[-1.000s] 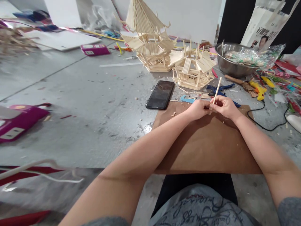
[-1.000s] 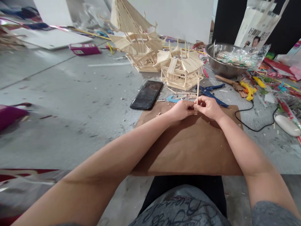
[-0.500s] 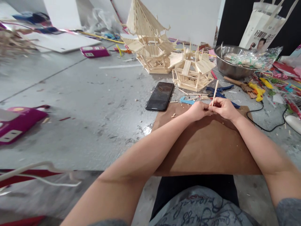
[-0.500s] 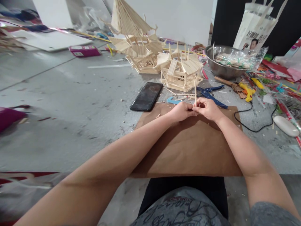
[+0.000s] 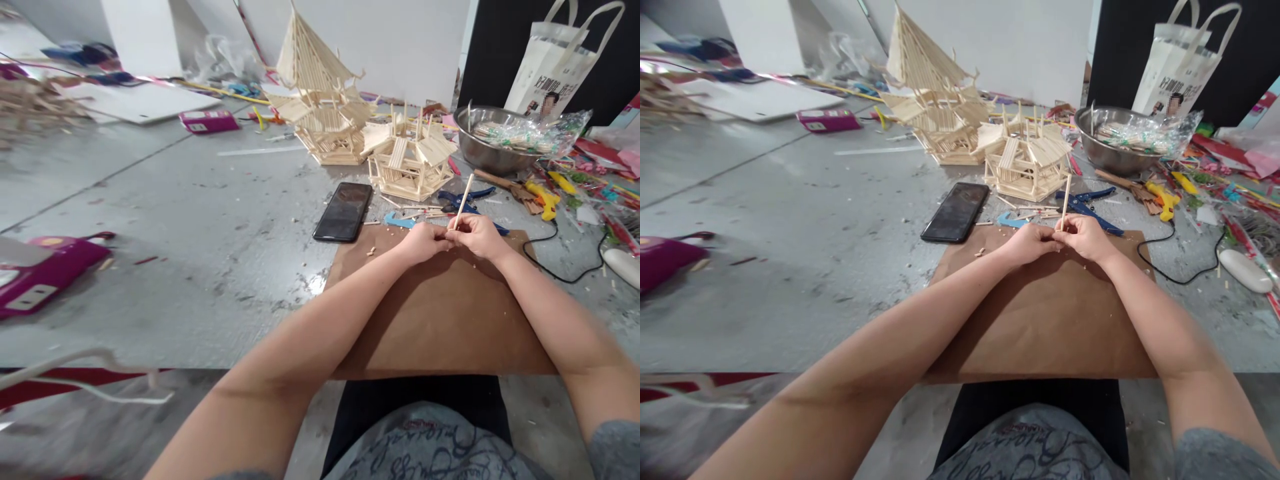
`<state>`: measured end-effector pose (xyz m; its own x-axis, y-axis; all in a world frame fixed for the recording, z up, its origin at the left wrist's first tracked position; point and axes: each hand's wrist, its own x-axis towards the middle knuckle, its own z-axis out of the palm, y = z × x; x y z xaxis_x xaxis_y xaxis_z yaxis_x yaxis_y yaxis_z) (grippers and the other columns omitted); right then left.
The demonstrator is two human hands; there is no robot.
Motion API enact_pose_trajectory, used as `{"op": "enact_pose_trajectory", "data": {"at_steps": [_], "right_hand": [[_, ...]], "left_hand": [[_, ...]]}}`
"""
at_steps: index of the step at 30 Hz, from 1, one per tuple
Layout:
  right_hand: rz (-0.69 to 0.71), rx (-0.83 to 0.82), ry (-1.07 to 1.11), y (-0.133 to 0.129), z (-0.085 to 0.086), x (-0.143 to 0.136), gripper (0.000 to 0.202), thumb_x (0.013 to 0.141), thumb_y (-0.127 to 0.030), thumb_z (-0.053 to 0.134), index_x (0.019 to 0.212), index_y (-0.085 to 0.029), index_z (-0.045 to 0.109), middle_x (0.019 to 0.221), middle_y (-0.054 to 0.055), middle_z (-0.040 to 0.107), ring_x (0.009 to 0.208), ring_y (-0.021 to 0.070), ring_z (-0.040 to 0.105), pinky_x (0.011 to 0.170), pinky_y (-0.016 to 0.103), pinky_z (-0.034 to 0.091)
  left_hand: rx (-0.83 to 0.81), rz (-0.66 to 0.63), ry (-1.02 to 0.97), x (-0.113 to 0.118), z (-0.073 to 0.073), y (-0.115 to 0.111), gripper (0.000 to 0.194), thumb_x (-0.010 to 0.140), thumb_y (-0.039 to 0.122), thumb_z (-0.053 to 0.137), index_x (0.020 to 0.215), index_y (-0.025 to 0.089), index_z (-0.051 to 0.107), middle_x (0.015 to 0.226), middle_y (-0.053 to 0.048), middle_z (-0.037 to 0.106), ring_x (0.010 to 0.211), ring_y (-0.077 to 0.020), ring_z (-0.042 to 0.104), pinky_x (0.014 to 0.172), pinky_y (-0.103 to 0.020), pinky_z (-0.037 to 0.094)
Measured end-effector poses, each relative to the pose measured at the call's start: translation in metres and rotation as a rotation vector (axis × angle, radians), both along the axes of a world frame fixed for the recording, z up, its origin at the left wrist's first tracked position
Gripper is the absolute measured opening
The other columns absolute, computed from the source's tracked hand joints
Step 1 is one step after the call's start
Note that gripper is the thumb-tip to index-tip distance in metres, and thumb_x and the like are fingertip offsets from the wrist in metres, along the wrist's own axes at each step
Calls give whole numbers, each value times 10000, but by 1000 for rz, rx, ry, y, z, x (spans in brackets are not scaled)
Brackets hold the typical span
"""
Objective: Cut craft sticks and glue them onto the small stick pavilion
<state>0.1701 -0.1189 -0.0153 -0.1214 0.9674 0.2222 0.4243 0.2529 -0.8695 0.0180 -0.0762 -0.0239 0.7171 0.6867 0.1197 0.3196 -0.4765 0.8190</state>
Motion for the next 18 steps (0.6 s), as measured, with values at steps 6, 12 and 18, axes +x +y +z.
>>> {"op": "enact_pose_trajectory", "data": {"at_steps": [6,12,18], "right_hand": [[-35,-41,78,1,0,1,160,647,-307,624,683,-166,558,583,-20,564,527,105,535,530,244,433],[-40,-45,69,-1,4,-1,152,646,-300,621,679,-167,555,594,-16,584,529,109,548,518,243,439],[-59,-37,75,-1,2,-4,169,646,-314,624,691,-168,551,593,-17,578,524,107,540,506,240,426]], "left_hand": [[-7,17,-35,2,-1,1,221,715,285,511,730,133,671,596,10,601,571,-91,501,545,-183,380],[-20,3,-62,2,0,0,217,725,279,504,693,132,660,581,9,599,561,-89,513,544,-178,382],[-38,30,-61,2,-3,1,205,716,282,523,741,147,676,585,10,607,546,-85,514,537,-177,384]]}}
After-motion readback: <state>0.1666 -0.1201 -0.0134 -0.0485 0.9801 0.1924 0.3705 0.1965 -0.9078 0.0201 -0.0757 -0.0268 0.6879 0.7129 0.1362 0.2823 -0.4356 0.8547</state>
